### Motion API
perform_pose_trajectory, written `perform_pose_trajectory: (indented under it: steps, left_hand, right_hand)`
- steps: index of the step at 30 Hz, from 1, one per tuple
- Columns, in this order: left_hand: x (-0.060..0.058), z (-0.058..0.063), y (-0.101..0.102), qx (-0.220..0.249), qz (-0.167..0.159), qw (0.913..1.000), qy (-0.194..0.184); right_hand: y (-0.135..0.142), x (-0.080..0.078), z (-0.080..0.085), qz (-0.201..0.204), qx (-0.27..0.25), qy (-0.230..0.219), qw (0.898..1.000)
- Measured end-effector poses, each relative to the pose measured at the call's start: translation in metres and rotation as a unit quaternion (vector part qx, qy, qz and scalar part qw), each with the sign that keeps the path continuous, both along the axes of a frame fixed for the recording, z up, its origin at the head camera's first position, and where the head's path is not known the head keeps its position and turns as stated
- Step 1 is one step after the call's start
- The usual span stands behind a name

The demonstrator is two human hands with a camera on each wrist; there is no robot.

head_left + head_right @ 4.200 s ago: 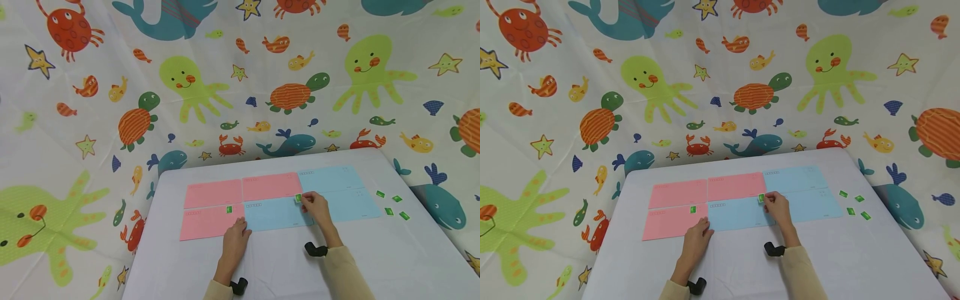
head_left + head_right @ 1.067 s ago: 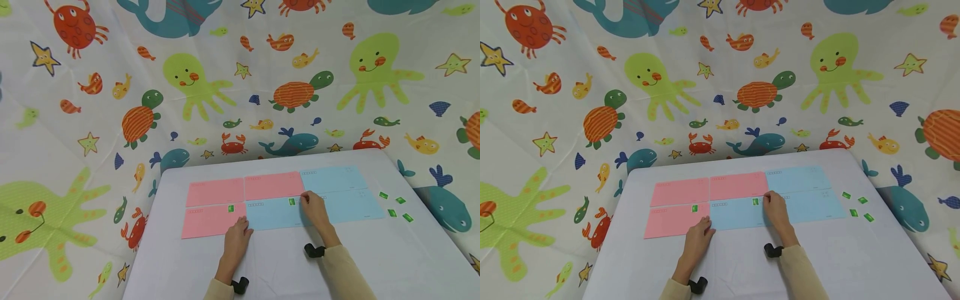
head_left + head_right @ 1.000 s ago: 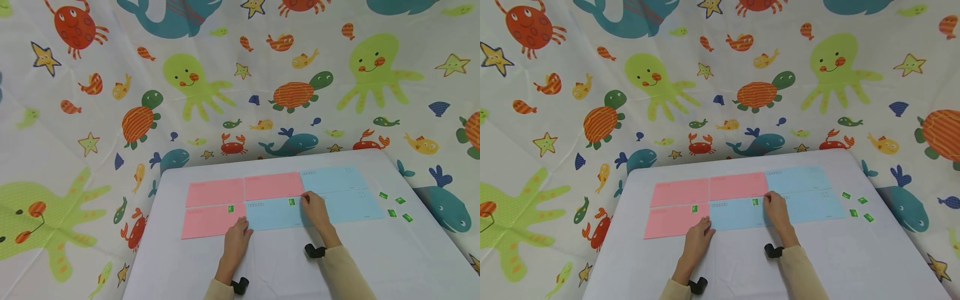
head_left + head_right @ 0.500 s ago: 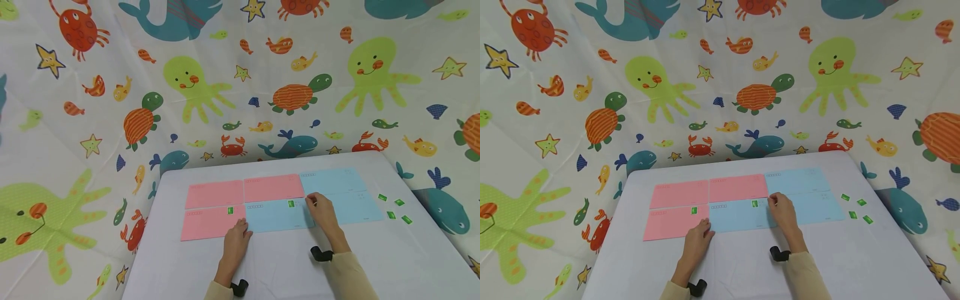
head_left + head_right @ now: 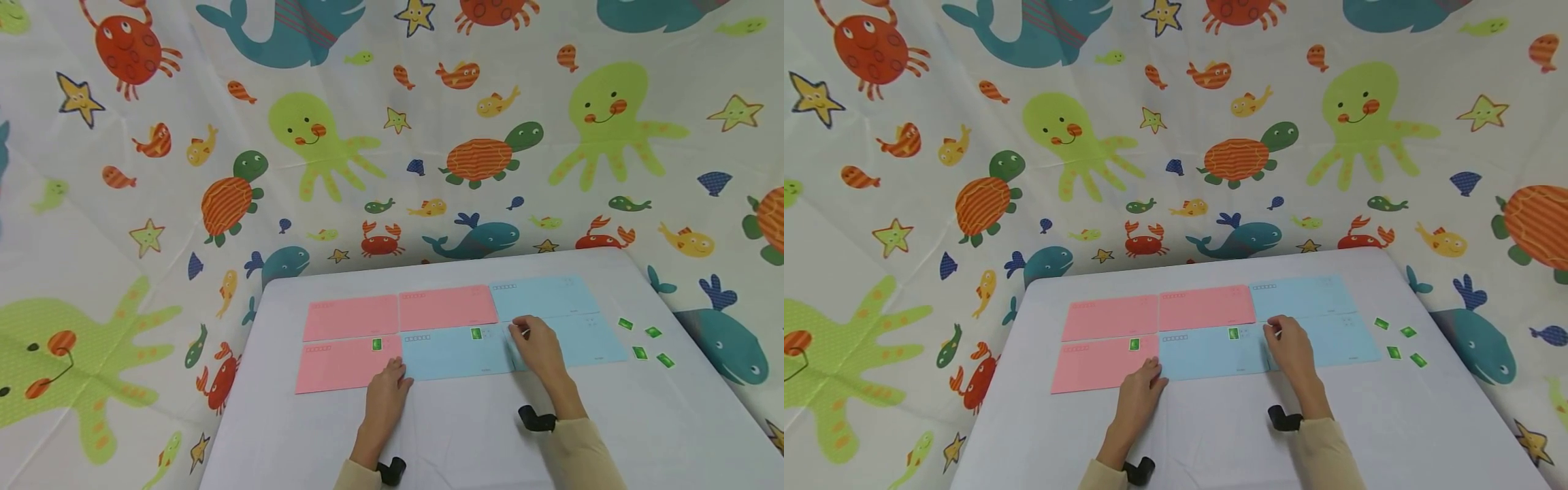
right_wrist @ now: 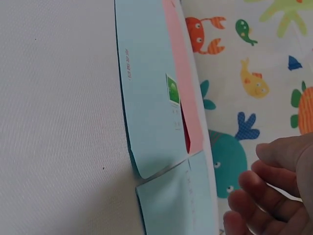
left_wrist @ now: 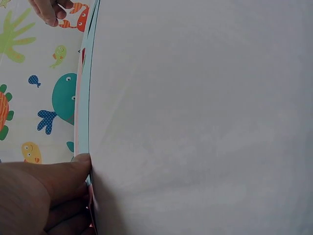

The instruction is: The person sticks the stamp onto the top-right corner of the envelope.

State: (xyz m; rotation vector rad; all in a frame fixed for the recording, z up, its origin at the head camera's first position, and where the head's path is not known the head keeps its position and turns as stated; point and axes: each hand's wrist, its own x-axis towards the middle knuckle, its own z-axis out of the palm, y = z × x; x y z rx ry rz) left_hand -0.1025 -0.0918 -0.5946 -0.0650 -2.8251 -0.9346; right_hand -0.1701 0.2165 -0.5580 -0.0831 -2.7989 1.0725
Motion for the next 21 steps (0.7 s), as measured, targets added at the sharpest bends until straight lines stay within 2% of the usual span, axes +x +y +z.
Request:
perform_pose_trajectory:
  steps: [9,21]
  left_hand:
    - [0.0,-0.001,0.0,-0.002,0.0,0.9999,0.011]
    - [0.001,0.001,-0.001,-0.003,-0.007,1.0,0.005]
  right_hand:
    - [0.007,0.004,0.003,-0.01,0.006,0.006,1.0]
    - [0.019,0.011,0.006,-0.017,0.013,0.067,0.997]
